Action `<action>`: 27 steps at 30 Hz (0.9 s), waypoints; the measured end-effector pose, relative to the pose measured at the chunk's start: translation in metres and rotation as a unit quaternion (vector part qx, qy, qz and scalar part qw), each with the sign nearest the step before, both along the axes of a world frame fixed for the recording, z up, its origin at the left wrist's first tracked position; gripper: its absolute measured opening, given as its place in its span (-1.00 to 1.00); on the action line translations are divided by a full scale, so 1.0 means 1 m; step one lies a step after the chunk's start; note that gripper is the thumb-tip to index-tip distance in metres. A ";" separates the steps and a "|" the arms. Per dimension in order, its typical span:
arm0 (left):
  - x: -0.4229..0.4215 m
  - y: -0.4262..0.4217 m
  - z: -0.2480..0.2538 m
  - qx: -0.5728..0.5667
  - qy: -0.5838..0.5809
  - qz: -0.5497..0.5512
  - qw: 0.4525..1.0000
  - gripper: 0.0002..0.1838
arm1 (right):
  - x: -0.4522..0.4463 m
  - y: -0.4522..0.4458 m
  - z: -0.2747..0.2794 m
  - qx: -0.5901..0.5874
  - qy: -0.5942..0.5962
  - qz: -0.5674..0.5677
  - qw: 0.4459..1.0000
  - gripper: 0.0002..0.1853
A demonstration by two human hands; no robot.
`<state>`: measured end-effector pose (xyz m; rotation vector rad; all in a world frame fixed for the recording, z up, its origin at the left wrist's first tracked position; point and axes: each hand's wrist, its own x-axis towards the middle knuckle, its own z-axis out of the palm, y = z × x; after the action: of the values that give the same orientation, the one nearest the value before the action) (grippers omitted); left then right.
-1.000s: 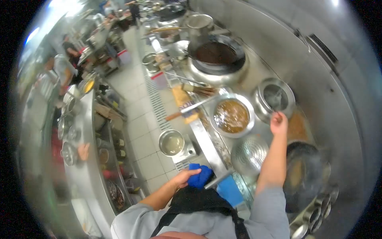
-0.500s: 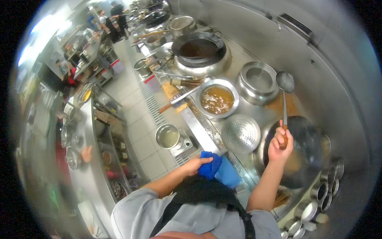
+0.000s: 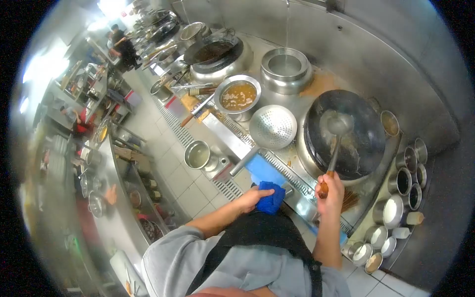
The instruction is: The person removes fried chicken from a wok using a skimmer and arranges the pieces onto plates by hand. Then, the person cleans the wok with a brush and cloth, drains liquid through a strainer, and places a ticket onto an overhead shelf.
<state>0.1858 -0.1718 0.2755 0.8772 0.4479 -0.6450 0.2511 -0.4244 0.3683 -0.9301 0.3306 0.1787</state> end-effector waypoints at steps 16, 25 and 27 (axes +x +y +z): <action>0.101 -0.105 -0.005 0.004 -0.055 -0.080 0.995 -0.34 | -0.088 -0.108 -0.045 -0.265 -0.002 -0.031 0.964 -0.34; 0.189 -0.166 -0.042 0.153 -0.044 -0.018 0.987 -0.69 | -0.219 -0.081 -0.072 -0.402 0.129 -0.139 0.896 -0.33; 0.174 -0.170 -0.028 0.149 -0.053 0.006 0.987 -0.69 | -0.246 -0.108 -0.133 -0.479 0.076 -0.145 0.862 -0.33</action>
<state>0.3602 -0.3419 0.2471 1.1857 0.4594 -0.5247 0.0047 -0.5326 0.2351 -1.8397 0.7330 -0.2272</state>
